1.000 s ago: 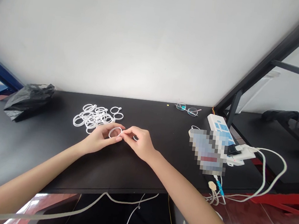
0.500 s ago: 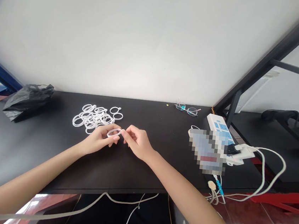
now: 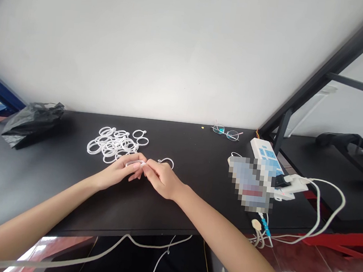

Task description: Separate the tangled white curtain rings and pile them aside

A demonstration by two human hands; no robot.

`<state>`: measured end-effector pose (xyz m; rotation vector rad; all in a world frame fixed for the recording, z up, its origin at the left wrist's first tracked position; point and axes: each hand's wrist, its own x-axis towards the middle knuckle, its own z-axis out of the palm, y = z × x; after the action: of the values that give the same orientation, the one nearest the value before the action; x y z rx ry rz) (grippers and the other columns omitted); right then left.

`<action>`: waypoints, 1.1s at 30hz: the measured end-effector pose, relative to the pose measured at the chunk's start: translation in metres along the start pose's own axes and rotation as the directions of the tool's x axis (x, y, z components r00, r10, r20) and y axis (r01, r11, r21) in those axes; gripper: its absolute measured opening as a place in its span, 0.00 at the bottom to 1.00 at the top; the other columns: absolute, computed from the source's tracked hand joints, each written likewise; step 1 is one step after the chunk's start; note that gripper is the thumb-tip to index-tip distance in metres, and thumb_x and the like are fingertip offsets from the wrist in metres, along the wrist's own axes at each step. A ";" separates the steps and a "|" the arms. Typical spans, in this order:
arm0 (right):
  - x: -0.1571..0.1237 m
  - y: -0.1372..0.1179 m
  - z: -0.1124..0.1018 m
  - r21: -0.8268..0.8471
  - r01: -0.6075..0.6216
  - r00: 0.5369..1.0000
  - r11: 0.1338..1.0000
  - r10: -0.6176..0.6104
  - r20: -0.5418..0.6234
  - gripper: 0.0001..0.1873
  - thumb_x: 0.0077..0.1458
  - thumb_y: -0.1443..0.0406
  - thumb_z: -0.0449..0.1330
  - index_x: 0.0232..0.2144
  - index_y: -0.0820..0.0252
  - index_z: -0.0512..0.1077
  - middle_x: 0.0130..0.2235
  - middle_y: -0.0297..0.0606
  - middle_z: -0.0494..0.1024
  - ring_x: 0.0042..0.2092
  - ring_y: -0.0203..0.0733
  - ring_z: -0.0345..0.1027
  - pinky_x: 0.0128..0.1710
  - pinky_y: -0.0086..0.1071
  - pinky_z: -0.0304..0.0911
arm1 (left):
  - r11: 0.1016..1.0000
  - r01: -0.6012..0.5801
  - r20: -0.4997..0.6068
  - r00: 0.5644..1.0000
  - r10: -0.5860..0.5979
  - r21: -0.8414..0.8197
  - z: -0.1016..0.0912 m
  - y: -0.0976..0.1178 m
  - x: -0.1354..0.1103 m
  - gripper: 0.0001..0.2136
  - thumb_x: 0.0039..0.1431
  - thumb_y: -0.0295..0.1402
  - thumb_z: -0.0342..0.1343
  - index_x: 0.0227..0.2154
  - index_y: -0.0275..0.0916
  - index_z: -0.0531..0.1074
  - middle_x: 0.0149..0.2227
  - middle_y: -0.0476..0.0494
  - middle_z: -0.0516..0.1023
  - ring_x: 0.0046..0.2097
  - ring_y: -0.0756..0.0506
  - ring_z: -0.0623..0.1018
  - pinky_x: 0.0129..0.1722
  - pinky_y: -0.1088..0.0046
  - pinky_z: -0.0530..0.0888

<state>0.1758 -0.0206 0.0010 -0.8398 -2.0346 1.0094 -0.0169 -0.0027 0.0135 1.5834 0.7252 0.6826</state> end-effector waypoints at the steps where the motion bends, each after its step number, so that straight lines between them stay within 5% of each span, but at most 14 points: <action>1: 0.000 0.000 0.000 0.001 0.004 1.000 1.000 -0.004 0.013 0.21 0.69 0.57 0.44 0.25 0.58 0.60 0.21 0.29 0.63 0.23 0.32 0.57 0.27 0.29 0.56 | 1.000 0.004 -0.017 1.000 -0.004 0.016 0.000 -0.001 0.000 0.17 0.63 0.47 0.50 0.32 0.36 0.67 0.21 0.53 0.65 0.25 0.51 0.66 0.27 0.74 0.65; 14: -0.002 -0.003 0.001 0.033 0.023 0.998 0.999 -0.024 0.050 0.20 0.70 0.59 0.41 0.26 0.58 0.59 0.22 0.29 0.64 0.24 0.32 0.58 0.29 0.29 0.58 | 0.997 -0.014 -0.042 0.999 0.017 0.075 0.000 -0.005 -0.002 0.13 0.65 0.40 0.48 0.29 0.37 0.68 0.21 0.53 0.64 0.26 0.52 0.66 0.28 0.75 0.65; 28: -0.002 -0.004 0.005 0.021 0.003 0.999 1.000 -0.004 0.034 0.19 0.70 0.59 0.40 0.29 0.58 0.61 0.21 0.29 0.64 0.24 0.33 0.60 0.29 0.29 0.59 | 0.999 -0.024 -0.039 0.999 0.026 0.044 0.003 -0.003 -0.001 0.17 0.65 0.44 0.48 0.28 0.37 0.68 0.23 0.51 0.70 0.24 0.53 0.65 0.25 0.76 0.64; 33: 0.000 -0.005 -0.002 -0.174 -0.022 0.995 0.984 0.005 -0.097 0.16 0.67 0.60 0.47 0.27 0.58 0.62 0.22 0.29 0.64 0.23 0.33 0.57 0.27 0.29 0.56 | 0.963 -0.047 -0.210 0.972 0.105 0.265 -0.007 0.001 -0.004 0.15 0.65 0.45 0.49 0.29 0.38 0.67 0.23 0.51 0.67 0.24 0.52 0.67 0.26 0.74 0.66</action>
<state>0.1763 -0.0217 0.0062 -0.9761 -2.0590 0.7899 -0.0242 -0.0014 0.0154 1.7984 0.9535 0.8590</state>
